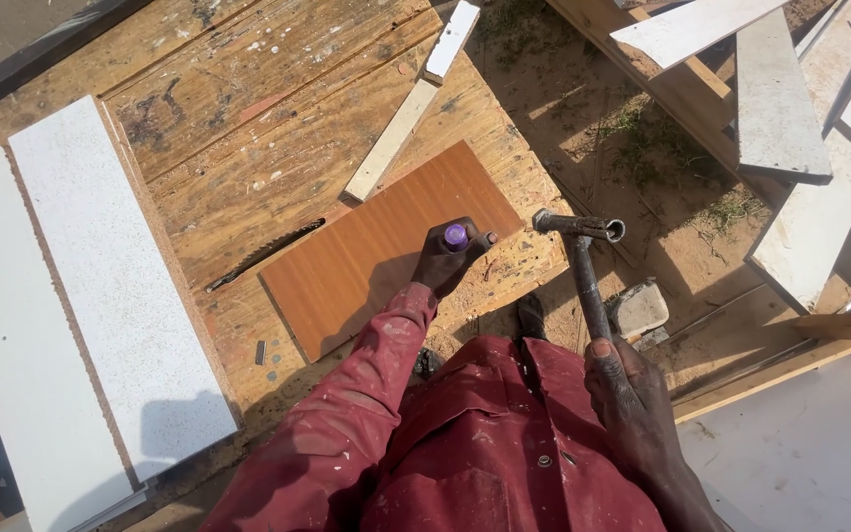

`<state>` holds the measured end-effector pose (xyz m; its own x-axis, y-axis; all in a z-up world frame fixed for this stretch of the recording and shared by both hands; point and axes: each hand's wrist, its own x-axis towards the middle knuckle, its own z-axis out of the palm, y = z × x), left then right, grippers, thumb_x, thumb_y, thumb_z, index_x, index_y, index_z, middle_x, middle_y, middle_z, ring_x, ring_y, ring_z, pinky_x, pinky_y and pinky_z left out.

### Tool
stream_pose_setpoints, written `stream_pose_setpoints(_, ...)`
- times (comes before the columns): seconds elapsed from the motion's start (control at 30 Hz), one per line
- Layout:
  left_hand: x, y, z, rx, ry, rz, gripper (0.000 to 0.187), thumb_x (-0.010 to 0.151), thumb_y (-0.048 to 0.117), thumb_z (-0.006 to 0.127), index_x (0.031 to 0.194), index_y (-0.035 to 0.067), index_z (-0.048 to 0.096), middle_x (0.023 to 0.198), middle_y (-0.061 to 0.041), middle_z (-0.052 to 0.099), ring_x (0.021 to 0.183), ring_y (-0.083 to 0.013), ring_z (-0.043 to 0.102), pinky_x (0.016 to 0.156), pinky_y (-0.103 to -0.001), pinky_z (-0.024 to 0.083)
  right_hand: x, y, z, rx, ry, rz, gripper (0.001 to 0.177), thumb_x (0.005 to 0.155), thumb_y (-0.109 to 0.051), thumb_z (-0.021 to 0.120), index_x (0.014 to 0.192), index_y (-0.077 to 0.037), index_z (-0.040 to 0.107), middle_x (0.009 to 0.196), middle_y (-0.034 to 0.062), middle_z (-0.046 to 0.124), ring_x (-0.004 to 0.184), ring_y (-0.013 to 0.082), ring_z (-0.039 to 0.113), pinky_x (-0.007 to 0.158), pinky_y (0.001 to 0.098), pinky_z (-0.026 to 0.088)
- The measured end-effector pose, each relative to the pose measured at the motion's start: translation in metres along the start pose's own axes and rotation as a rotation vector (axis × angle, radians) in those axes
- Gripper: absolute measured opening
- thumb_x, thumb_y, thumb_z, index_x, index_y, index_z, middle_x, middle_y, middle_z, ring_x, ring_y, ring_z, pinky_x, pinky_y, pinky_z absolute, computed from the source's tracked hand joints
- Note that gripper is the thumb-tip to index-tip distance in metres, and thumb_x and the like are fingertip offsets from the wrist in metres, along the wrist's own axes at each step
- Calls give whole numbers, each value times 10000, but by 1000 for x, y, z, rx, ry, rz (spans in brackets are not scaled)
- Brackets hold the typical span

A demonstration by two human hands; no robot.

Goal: The person is hammering nails with purple heads into a wooden board on a workbench.

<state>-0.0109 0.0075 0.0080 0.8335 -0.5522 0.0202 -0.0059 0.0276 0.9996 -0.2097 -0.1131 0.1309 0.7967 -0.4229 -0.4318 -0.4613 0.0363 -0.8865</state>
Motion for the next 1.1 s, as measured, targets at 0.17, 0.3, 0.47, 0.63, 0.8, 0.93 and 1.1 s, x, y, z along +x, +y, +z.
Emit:
stream_pose_setpoints(0.17,-1,9,1,18,-4,5,289,741,186,617,547,139,407,525,56,373,495,-72,328,468,-235,302,2,-5,3,57,10,28,386,861,-372,404,624,-68,394,503,14,287,407,96,238,348,234,187)
stream_pose_setpoints(0.3,1,3,-1,35,-12,56,266,760,141,619,572,138,430,545,59,393,512,-74,348,475,-236,349,9,-8,2,31,-4,-5,397,853,-381,399,619,-61,399,465,18,291,373,103,255,322,240,204)
stream_pose_setpoints(0.47,0,-3,-1,-70,50,-49,282,729,156,633,556,142,410,553,58,359,530,-81,328,521,-262,340,10,-37,3,64,-27,-130,406,860,-400,364,619,-73,374,482,16,265,388,91,233,335,218,182)
stream_pose_setpoints(0.63,-3,-1,1,-75,60,10,297,734,155,630,554,136,394,548,59,357,519,-79,317,500,-253,309,9,-52,7,155,-60,-223,446,852,-428,350,575,-79,367,447,-4,240,342,75,219,298,209,174)
stream_pose_setpoints(0.8,-6,7,3,13,8,-41,294,741,188,621,544,136,409,512,62,399,470,-61,359,447,-232,315,1,-63,8,111,-24,-249,446,854,-426,344,650,-40,430,463,1,247,350,80,236,302,202,200)
stream_pose_setpoints(0.93,-6,8,4,49,-11,-32,296,739,218,622,555,132,407,506,57,383,467,-69,348,440,-238,304,-9,-59,10,222,10,-325,509,803,-513,399,645,-29,399,450,22,263,353,95,261,296,205,208)
stream_pose_setpoints(1.1,-8,-16,4,-91,-79,-3,162,732,69,562,635,125,445,581,56,389,534,-47,356,467,-215,304,13,-19,7,-722,-175,33,405,826,-461,337,680,-104,460,508,32,405,468,173,409,484,316,305)
